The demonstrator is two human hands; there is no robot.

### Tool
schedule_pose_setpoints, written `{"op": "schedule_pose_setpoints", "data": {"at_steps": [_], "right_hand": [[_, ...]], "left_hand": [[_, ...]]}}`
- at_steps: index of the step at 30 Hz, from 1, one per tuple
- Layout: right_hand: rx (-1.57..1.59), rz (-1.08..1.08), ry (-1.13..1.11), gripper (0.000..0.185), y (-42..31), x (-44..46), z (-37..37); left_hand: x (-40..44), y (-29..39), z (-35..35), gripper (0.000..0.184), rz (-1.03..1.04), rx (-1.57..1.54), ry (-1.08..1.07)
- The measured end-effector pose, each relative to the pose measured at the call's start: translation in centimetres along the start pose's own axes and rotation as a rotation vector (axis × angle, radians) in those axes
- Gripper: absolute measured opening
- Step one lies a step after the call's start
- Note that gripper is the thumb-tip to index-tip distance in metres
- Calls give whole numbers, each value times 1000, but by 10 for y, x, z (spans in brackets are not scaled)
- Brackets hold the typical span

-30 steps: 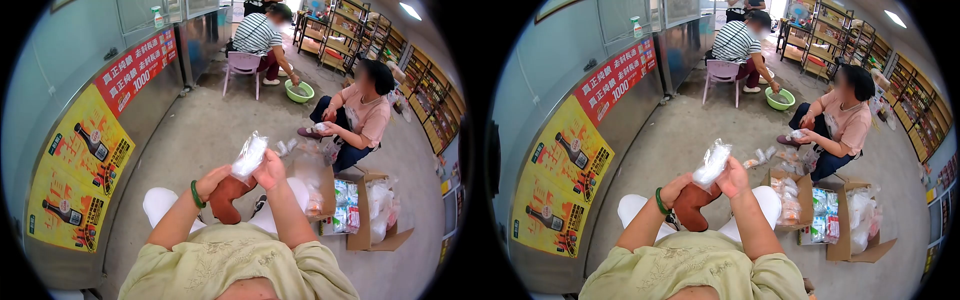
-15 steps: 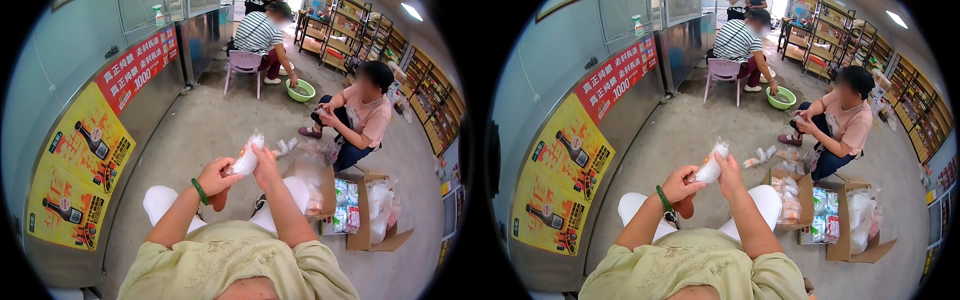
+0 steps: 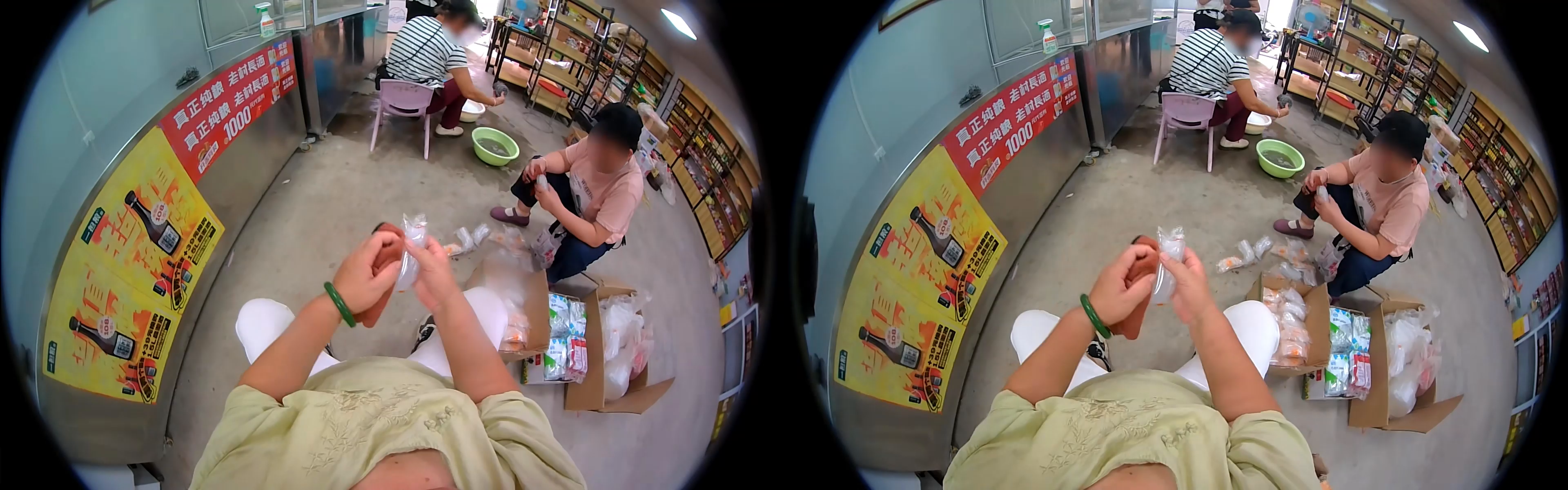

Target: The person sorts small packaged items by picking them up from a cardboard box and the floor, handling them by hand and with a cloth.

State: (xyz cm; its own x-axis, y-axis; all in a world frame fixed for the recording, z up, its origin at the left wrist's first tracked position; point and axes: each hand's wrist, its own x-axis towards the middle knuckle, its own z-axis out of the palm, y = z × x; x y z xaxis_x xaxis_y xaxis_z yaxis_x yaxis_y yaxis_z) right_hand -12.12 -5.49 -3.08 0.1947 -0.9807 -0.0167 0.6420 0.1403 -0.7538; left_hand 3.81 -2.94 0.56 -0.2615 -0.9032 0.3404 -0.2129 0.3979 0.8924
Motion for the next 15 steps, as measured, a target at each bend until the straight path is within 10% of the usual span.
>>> {"op": "schedule_pose_setpoints", "data": {"at_steps": [9, 15], "right_hand": [[161, -121, 208, 24, -33, -2, -18], [272, -71, 70, 34, -23, -1, -14]], "left_hand": [[-20, -39, -18, 27, -171, 267, -324], [-15, -30, -11, 35, -303, -288, -134]]}}
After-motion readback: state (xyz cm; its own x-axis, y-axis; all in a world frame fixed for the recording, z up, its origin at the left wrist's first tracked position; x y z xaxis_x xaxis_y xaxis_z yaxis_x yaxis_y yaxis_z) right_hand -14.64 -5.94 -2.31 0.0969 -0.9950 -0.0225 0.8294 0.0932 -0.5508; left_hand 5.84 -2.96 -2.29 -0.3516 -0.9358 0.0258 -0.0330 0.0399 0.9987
